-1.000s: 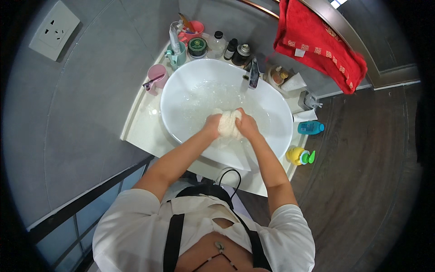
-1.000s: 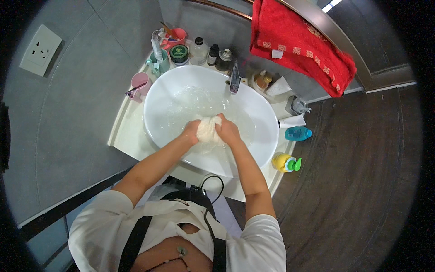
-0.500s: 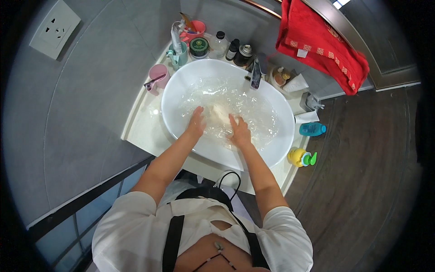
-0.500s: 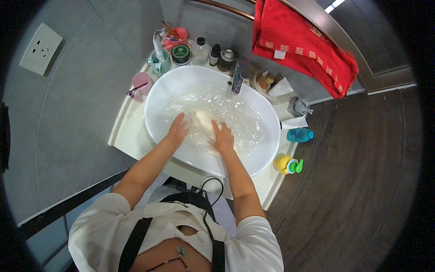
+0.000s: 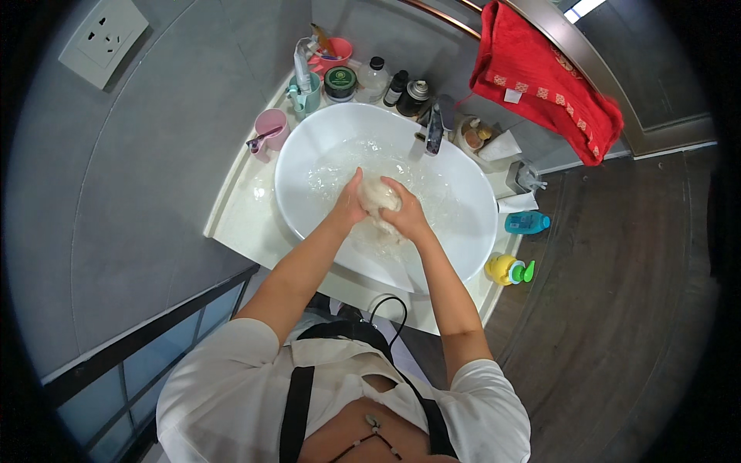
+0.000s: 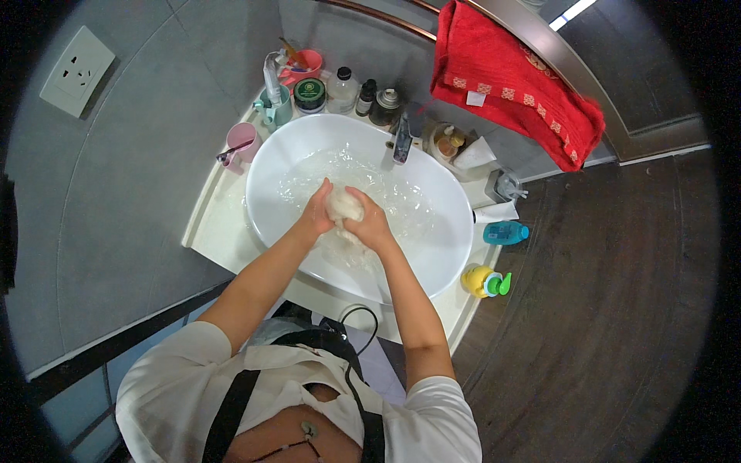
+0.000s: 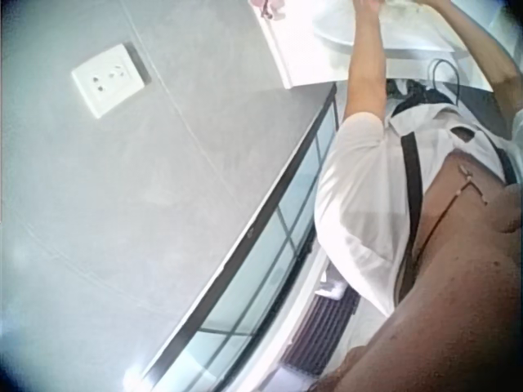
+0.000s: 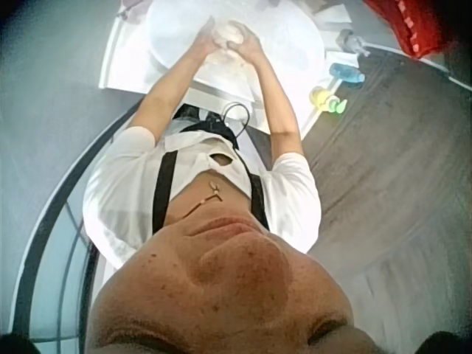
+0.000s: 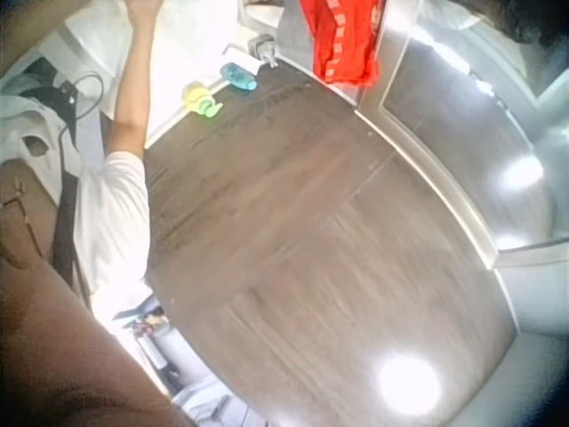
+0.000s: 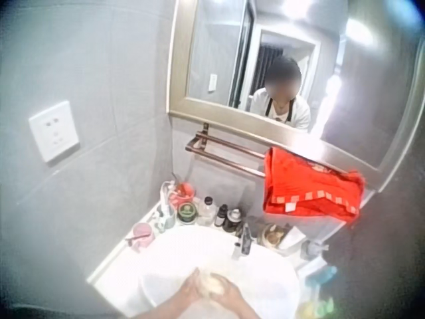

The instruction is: The person washes a towel in a sink by rubbing and squeezing it in water, then wrings it out and holds the wet towel.

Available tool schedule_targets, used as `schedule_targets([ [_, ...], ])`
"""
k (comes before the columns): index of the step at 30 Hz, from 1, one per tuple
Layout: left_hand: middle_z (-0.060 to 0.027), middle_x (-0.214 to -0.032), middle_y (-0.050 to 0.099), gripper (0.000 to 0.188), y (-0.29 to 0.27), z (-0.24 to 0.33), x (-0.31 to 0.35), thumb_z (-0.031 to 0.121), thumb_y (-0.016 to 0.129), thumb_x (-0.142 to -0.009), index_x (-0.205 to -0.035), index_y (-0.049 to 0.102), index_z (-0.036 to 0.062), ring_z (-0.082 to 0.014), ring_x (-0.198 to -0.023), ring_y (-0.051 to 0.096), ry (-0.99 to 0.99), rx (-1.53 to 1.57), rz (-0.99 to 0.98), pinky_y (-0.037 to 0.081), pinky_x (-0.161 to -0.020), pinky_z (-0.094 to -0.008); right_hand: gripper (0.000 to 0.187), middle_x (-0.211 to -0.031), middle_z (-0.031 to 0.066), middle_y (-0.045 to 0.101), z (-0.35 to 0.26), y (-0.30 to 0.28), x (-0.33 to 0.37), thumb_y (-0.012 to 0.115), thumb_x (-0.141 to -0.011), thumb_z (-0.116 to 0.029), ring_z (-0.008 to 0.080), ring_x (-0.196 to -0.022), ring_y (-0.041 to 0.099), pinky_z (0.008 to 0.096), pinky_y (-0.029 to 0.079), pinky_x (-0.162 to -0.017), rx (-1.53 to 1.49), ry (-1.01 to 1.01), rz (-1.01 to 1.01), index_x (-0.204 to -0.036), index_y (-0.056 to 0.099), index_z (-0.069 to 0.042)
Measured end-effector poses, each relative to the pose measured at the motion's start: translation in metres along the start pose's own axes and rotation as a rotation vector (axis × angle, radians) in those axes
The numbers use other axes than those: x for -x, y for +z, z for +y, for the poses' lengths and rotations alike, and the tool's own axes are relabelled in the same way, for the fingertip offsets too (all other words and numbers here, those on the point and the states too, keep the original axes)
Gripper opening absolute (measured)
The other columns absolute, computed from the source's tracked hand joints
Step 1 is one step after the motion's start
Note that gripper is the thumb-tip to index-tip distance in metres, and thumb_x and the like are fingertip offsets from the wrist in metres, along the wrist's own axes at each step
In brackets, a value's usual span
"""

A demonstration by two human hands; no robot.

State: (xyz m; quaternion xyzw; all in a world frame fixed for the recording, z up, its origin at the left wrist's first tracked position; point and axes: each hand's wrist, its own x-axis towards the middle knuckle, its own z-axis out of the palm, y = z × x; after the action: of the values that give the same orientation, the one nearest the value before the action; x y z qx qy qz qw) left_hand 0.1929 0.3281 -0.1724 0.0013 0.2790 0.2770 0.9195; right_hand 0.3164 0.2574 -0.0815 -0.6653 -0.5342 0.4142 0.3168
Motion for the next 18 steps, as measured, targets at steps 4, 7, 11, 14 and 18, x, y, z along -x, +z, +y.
schedule_targets([
  [4,-0.0126,-0.112,0.051,0.043,0.019,0.009,0.003,0.037,0.049,-0.085,-0.115,0.045,0.0068,-0.0256,-0.099,0.052,0.071,-0.003,-0.01,0.045,-0.083,-0.0383,0.057,-0.113,0.0156,0.054,-0.019,0.0,0.016,0.062,-0.061,-0.012,0.026,-0.104,0.052,0.0322,0.039,-0.089,-0.067,-0.135,-0.004,-0.117,0.05,-0.008],
  [7,-0.0113,-0.098,0.056,0.031,0.017,0.012,-0.001,0.031,0.05,-0.084,-0.107,0.05,0.0091,-0.0254,-0.086,0.056,0.033,0.063,-0.175,0.048,-0.076,-0.038,0.048,-0.107,0.015,0.057,-0.022,0.001,0.02,0.063,-0.064,-0.014,0.027,-0.098,0.055,0.0327,0.042,-0.085,-0.17,-0.136,-0.028,-0.111,0.054,-0.008],
  [11,-0.0093,-0.089,0.058,0.023,0.054,0.006,0.016,0.027,0.047,-0.083,-0.09,0.054,0.006,-0.0229,-0.075,0.057,0.123,0.038,-0.03,0.049,-0.069,-0.036,0.036,-0.097,0.0156,0.06,-0.014,0.01,0.014,0.066,-0.069,-0.02,0.0287,-0.089,0.058,0.0339,0.045,-0.079,-0.095,-0.171,0.068,-0.101,0.058,-0.005],
  [14,-0.0078,-0.084,0.058,0.017,0.04,0.006,0.01,0.022,0.046,-0.082,-0.079,0.052,0.0072,-0.0216,-0.071,0.057,-0.021,0.103,-0.16,0.049,-0.065,-0.0349,0.03,-0.09,0.0168,0.061,-0.003,0.016,0.002,0.065,-0.073,-0.024,0.0314,-0.082,0.059,0.0356,0.046,-0.073,0.004,-0.228,0.213,-0.094,0.059,-0.004],
  [18,-0.0069,-0.078,0.056,0.013,0.029,-0.006,-0.003,0.02,0.046,-0.081,-0.075,0.051,0.0084,-0.0204,-0.065,0.056,0.16,0.102,-0.026,0.049,-0.06,-0.0338,0.026,-0.084,0.0173,0.061,-0.01,0.019,-0.008,0.058,-0.079,-0.028,0.0346,-0.077,0.058,0.0389,0.046,-0.066,0.089,-0.2,0.316,-0.087,0.059,-0.004],
])
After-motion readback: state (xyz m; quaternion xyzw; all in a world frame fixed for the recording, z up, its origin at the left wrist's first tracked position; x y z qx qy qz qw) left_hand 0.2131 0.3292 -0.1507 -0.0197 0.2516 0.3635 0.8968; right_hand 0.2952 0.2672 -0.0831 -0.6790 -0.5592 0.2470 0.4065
